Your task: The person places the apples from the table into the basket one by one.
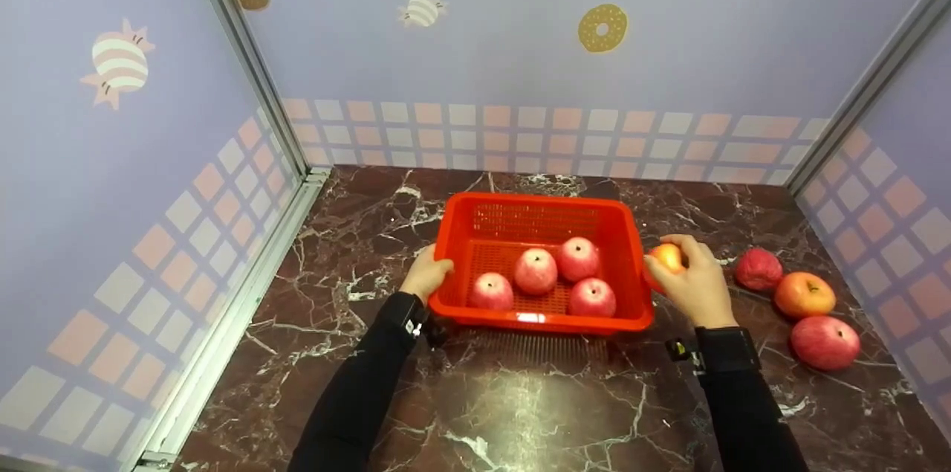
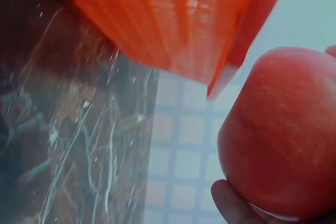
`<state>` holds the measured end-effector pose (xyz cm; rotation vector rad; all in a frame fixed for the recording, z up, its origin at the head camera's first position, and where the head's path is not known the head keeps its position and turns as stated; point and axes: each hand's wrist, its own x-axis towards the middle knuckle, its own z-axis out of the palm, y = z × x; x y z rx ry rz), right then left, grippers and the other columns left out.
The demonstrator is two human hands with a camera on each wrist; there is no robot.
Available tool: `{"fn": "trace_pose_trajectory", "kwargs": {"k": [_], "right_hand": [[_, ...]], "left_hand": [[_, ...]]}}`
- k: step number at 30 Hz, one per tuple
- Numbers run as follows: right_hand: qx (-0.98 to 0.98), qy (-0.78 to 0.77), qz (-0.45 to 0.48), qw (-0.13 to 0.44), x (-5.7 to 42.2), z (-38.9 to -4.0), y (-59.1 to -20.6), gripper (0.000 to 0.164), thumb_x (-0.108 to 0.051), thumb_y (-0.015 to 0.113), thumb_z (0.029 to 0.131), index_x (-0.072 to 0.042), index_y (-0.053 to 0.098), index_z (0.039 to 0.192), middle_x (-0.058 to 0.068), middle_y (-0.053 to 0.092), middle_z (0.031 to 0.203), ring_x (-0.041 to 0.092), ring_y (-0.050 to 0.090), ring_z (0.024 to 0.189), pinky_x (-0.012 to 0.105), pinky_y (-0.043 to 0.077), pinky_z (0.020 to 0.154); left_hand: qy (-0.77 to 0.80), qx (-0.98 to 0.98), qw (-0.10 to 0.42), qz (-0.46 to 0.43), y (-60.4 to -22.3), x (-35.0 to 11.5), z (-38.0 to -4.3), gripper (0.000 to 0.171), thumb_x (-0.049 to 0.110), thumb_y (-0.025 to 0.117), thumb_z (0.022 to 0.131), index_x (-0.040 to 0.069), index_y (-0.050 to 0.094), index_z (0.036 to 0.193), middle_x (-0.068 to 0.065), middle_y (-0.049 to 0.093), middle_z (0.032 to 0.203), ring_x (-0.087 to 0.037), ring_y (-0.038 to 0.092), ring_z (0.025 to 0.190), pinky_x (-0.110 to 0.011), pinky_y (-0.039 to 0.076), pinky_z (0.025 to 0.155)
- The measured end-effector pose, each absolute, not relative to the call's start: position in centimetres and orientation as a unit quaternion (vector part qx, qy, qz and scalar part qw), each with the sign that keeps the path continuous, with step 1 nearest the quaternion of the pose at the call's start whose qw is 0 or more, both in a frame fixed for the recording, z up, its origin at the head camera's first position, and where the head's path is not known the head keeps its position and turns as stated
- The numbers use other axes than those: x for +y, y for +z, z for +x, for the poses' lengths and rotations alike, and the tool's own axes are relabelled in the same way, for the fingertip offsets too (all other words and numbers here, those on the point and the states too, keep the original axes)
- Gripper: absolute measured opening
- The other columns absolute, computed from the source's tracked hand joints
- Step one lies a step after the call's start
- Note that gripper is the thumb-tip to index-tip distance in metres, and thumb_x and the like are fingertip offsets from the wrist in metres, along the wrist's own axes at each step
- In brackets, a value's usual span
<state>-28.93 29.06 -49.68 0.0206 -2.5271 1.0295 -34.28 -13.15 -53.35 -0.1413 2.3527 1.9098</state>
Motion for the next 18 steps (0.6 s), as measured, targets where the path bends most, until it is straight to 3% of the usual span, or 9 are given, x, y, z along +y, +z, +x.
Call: {"fn": "trace_pose_trajectory", "kwargs": {"k": [18], "right_hand": [[-0.909,0.359,0.074,0.199,23.7,-28.7,-48.6,0.042,-0.025,0.080,0.085,-0.011,0.067,0.122,0.020,0.063,0.112,0.035,0.061,0.093,0.046,0.048,0.079]], "left_hand": [[0.626,0.775,0.062,-0.050,-53.4,-13.1,-34.3,0.054,-0.005,0.049,0.078,-0.007,0.055,0.131,-0.026,0.063,0.130,-0.034,0.062,0.110,-0.036,0.050,0.085]]}}
